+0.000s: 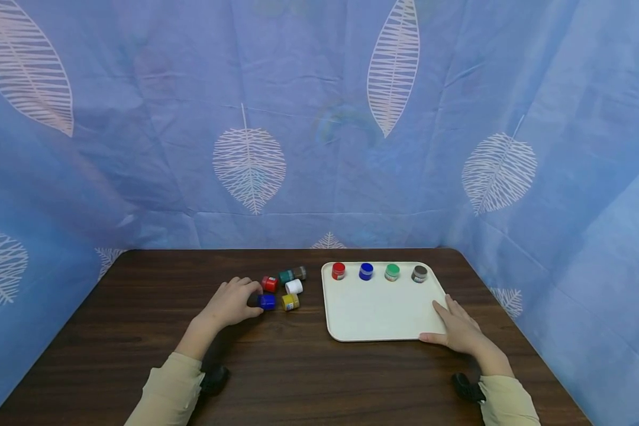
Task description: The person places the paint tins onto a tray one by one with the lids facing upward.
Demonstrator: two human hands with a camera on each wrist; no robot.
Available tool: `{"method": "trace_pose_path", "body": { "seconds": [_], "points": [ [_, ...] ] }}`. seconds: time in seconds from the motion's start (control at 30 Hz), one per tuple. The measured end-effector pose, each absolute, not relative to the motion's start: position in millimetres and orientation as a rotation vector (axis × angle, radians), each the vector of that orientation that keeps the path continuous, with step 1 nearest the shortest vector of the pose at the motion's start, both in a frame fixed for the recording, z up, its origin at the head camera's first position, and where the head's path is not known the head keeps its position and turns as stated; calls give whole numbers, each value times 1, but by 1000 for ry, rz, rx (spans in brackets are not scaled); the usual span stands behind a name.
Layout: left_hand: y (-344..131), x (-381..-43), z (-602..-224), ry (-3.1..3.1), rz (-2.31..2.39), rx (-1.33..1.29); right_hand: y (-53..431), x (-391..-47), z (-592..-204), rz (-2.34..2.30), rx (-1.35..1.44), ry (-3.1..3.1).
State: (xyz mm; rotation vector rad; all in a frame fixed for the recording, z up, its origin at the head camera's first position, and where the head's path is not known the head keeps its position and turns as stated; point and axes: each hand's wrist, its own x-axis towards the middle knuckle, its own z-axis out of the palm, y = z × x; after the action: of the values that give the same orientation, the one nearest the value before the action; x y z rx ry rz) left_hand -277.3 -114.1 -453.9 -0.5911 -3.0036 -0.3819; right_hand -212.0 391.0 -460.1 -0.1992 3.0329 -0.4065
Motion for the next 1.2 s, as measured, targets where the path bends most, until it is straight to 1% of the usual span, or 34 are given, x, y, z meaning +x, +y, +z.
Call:
{"method": "trace_pose_path", "body": {
  "seconds": [0.57,0.87,1.2],
  "points": [
    [-94,-263,-435,-2877,-389,-670,391,-213,-461,-399,-199,3035],
    [-79,-256,-426,-2695,-375,-783,391,-213,-460,-396,-192,3026],
    [-53,-256,-423,-2568,-357,-897,392,-212,-461,-406,-201,3027]
  ]
}}
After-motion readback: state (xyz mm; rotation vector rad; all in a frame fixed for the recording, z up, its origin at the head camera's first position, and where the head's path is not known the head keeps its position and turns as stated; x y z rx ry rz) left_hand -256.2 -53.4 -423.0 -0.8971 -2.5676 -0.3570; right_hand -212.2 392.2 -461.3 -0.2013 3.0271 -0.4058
